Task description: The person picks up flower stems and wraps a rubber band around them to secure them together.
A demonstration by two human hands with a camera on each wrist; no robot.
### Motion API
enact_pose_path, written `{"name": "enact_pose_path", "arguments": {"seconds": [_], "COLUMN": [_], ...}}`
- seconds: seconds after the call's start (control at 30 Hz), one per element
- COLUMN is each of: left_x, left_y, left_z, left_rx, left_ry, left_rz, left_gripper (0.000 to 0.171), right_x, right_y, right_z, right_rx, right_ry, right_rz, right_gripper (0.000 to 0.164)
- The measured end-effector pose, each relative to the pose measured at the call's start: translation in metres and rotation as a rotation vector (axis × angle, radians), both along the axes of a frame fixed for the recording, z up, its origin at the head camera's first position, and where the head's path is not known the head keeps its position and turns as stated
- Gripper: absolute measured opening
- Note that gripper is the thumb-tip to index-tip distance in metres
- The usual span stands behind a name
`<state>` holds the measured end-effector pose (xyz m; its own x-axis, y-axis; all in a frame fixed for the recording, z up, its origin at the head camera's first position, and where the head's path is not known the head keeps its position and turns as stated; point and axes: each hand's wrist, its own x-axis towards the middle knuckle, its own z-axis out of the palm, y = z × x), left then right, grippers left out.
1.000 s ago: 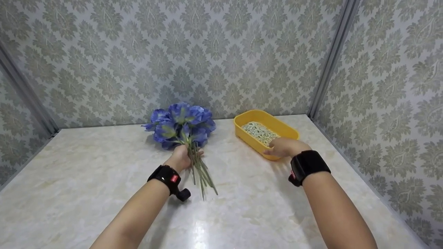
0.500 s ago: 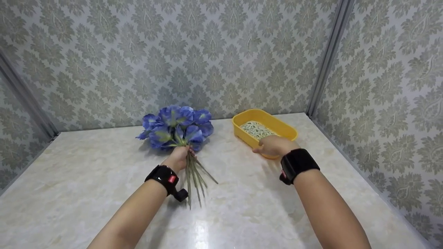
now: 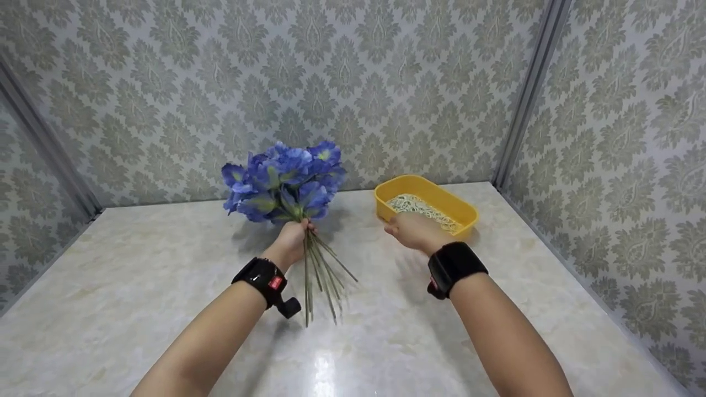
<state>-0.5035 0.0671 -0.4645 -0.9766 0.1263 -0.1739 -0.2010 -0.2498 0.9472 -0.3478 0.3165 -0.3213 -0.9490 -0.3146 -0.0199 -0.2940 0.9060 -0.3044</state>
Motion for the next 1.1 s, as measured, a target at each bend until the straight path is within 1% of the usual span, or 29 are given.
{"name": "enact_pose_path", "arguments": {"seconds": [0.07,0.13,0.17,0.2,0.23,0.27,0.33,0.37,0.4,0.47,0.5,0.57,0.6,0.63,0.67,0.7,0.73,0.8,0.83,0.87,0.93,1.0,1.07,1.1], "left_x": [0.027,0.054,0.062,0.065,0.074,0.068,0.052,0.040,0.031,0.021,0.019,0.019,0.023,0.025,0.023,0.019,0.021,0.030,0.038,0.048,0.075,0.098,0.111,0.114], "left_y": [-0.002,-0.002,-0.002,-0.001,0.000,0.001,0.004,0.007,0.009,0.014,0.016,0.021,0.022,0.024,0.026,0.028,0.029,0.030,0.031,0.031,0.027,0.025,0.023,0.023], "left_z": [0.028,0.058,0.067,0.073,0.084,0.080,0.069,0.058,0.052,0.045,0.043,0.044,0.048,0.049,0.047,0.043,0.046,0.054,0.061,0.069,0.092,0.112,0.122,0.124], "left_rx": [-0.003,-0.017,-0.042,-0.063,-0.092,-0.115,-0.128,-0.134,-0.126,-0.130,-0.117,-0.110,-0.098,-0.086,-0.083,-0.062,-0.062,-0.053,-0.058,-0.064,-0.056,-0.074,-0.093,-0.095], "left_ry": [0.009,-0.004,0.003,0.005,-0.007,0.016,0.053,0.081,0.092,0.111,0.122,0.139,0.134,0.143,0.163,0.189,0.191,0.198,0.207,0.210,0.182,0.157,0.158,0.156], "left_rz": [-0.016,-0.025,-0.025,-0.030,-0.026,-0.031,-0.041,-0.042,-0.051,-0.042,-0.040,-0.033,-0.040,-0.039,-0.031,-0.041,-0.039,-0.041,-0.036,-0.033,-0.049,-0.068,-0.082,-0.087], "left_gripper": [0.023,0.024,0.024,0.025,0.027,0.026,0.028,0.029,0.031,0.034,0.035,0.034,0.035,0.034,0.034,0.032,0.032,0.033,0.033,0.034,0.036,0.041,0.042,0.043], "right_x": [-0.002,-0.003,-0.004,-0.005,-0.005,-0.006,-0.006,-0.007,-0.007,-0.007,-0.007,-0.007,-0.007,-0.007,-0.007,-0.008,-0.008,-0.008,-0.009,-0.009,-0.009,-0.010,-0.011,-0.011], "right_y": [-0.010,-0.020,-0.025,-0.031,-0.036,-0.041,-0.051,-0.056,-0.061,-0.070,-0.075,-0.085,-0.089,-0.094,-0.098,-0.101,-0.105,-0.109,-0.112,-0.113,-0.116,-0.116,-0.116,-0.116], "right_z": [-0.002,-0.004,-0.004,-0.005,-0.006,-0.006,-0.007,-0.008,-0.009,-0.009,-0.010,-0.011,-0.011,-0.011,-0.011,-0.011,-0.010,-0.009,-0.009,-0.009,-0.009,-0.010,-0.012,-0.013], "right_rx": [-0.047,-0.092,-0.111,-0.131,-0.148,-0.162,-0.195,-0.214,-0.234,-0.268,-0.286,-0.314,-0.325,-0.329,-0.327,-0.323,-0.316,-0.299,-0.282,-0.269,-0.261,-0.264,-0.276,-0.286], "right_ry": [0.030,0.053,0.064,0.069,0.073,0.076,0.055,0.040,0.022,-0.010,-0.025,-0.036,-0.042,-0.042,-0.039,-0.035,-0.031,-0.028,-0.020,-0.011,-0.003,0.003,0.002,-0.003], "right_rz": [0.009,0.021,0.031,0.037,0.042,0.049,0.046,0.040,0.032,0.024,0.019,0.020,0.020,0.020,0.019,0.013,0.005,-0.016,-0.027,-0.039,-0.060,-0.079,-0.097,-0.107], "right_gripper": [0.045,0.047,0.048,0.048,0.049,0.050,0.051,0.052,0.052,0.053,0.053,0.052,0.052,0.051,0.051,0.050,0.050,0.049,0.049,0.048,0.046,0.045,0.044,0.044]}}
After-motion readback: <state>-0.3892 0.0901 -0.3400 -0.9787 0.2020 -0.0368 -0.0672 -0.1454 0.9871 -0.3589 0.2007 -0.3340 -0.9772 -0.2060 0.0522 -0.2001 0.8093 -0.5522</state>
